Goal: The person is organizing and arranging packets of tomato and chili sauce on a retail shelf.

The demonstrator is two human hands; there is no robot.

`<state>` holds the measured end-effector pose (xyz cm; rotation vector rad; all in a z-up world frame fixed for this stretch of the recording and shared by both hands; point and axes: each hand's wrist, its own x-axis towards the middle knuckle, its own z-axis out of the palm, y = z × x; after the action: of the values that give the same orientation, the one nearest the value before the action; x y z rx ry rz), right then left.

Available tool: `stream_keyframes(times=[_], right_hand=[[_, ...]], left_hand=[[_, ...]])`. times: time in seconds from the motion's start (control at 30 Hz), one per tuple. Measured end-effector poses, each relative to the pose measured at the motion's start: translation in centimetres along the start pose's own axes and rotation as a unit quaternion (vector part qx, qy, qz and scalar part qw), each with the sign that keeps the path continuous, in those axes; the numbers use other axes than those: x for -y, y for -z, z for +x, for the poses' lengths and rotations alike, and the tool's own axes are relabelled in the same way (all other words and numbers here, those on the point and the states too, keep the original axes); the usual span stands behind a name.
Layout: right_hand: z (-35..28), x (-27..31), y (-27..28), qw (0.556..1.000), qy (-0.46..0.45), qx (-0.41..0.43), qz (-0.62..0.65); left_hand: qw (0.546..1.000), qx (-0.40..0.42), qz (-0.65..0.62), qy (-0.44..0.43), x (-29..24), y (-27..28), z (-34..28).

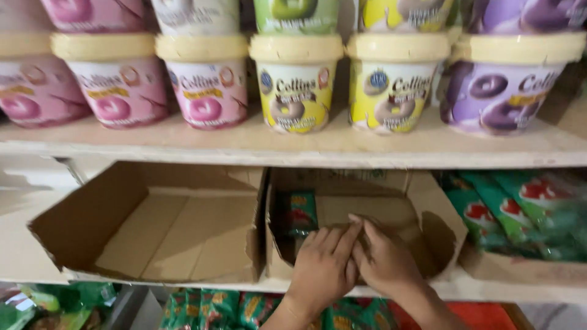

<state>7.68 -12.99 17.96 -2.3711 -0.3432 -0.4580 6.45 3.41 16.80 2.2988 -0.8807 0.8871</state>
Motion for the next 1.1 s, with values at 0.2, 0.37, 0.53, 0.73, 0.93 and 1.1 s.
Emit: stream_keyframes(times=[0.2,0.37,0.53,0.73,0.93,1.1], right_hand=[[-9.1,-4.3,-4.7,0.977,0.165,-0.120,0.060],[-13.6,-8.8,-9.3,0.956,0.213,-0.199,-0.037],[-15.1,-12.1,-12.2,0.974,0.174,-0.106,-0.096],[-17.9,-18.9,-17.0,0.982,0.044,-0.043,-0.177],[-19.1,-21.1,-18.7,0.983,-0.084,0.051,-0.155],[-19.7,-21.5,-18.8,0.993,-0.095,-0.012,-0.069]], left_hand=[[0.977,-0.133,-0.101,-0.135,0.3,-5.3,-8.2],[0.981,-0.139,-0.039,-0.128,1.7,-10.8,-15.4],[0.996,0.039,0.028,0.076,4.5,-14.3,-20.1],[0.917,0.213,0.082,0.327,3.8,-12.4,-20.2],[0.918,0.212,0.107,0.318,4.0,-13.6,-20.7],[0.938,0.156,0.109,0.289,4.1,-14.0,-21.6]])
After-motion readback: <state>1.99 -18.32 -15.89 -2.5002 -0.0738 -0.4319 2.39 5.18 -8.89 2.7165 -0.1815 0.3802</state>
